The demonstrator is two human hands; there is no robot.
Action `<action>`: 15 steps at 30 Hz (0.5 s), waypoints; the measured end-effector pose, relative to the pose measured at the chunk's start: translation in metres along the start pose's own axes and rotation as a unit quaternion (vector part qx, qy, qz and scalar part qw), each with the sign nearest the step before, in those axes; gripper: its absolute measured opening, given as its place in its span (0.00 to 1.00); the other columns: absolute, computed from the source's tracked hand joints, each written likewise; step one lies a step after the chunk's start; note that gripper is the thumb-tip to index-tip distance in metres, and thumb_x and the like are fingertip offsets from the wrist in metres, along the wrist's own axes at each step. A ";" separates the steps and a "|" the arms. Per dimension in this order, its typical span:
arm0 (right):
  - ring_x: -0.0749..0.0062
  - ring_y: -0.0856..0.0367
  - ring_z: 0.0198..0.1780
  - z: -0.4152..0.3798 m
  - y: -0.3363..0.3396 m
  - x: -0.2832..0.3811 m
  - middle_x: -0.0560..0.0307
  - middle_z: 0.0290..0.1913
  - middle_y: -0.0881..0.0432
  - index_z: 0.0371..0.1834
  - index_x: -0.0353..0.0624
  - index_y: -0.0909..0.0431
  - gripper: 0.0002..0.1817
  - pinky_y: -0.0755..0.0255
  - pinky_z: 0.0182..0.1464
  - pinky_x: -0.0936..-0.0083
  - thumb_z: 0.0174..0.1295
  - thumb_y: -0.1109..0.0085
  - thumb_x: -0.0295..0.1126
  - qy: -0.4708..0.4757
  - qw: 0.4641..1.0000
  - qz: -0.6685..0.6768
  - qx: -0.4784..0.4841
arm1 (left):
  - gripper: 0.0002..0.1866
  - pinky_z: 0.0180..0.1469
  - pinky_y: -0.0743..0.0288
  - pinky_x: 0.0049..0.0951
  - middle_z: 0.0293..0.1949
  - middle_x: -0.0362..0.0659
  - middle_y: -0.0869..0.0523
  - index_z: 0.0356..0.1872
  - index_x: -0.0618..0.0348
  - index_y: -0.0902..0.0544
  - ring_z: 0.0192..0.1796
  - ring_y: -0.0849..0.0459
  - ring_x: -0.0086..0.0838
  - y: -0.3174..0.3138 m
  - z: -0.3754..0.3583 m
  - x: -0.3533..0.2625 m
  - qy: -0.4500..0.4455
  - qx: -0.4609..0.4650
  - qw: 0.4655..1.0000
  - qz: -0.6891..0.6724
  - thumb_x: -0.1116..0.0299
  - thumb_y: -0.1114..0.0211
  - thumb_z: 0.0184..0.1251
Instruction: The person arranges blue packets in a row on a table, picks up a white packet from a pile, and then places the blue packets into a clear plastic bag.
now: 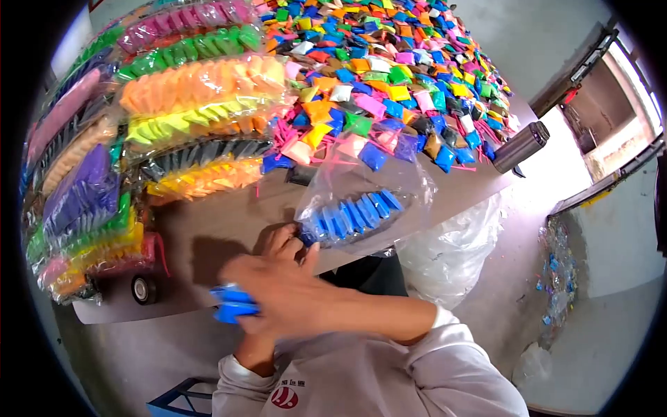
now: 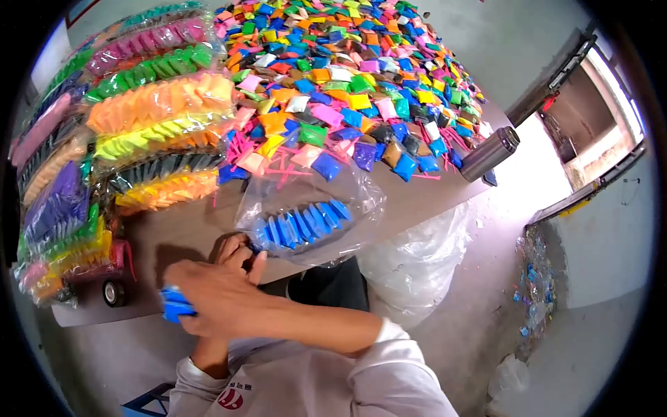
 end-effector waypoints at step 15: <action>0.45 0.14 0.35 -0.081 0.167 -0.103 0.44 0.36 0.14 0.49 0.41 0.22 0.20 0.22 0.35 0.54 0.54 0.30 0.35 -0.258 0.864 -0.387 -0.193 | 0.10 0.50 0.24 0.44 0.43 0.51 0.17 0.26 0.66 0.18 0.47 0.20 0.47 0.009 0.012 -0.011 0.039 0.012 0.999 -0.032 0.69 0.27 0.56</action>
Point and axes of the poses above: each hand's wrist, its own z-axis towards the middle knuckle, its own y-axis out of the back of the hand, x = y × z, the point moved 3 cm from there along z, towards the middle knuckle
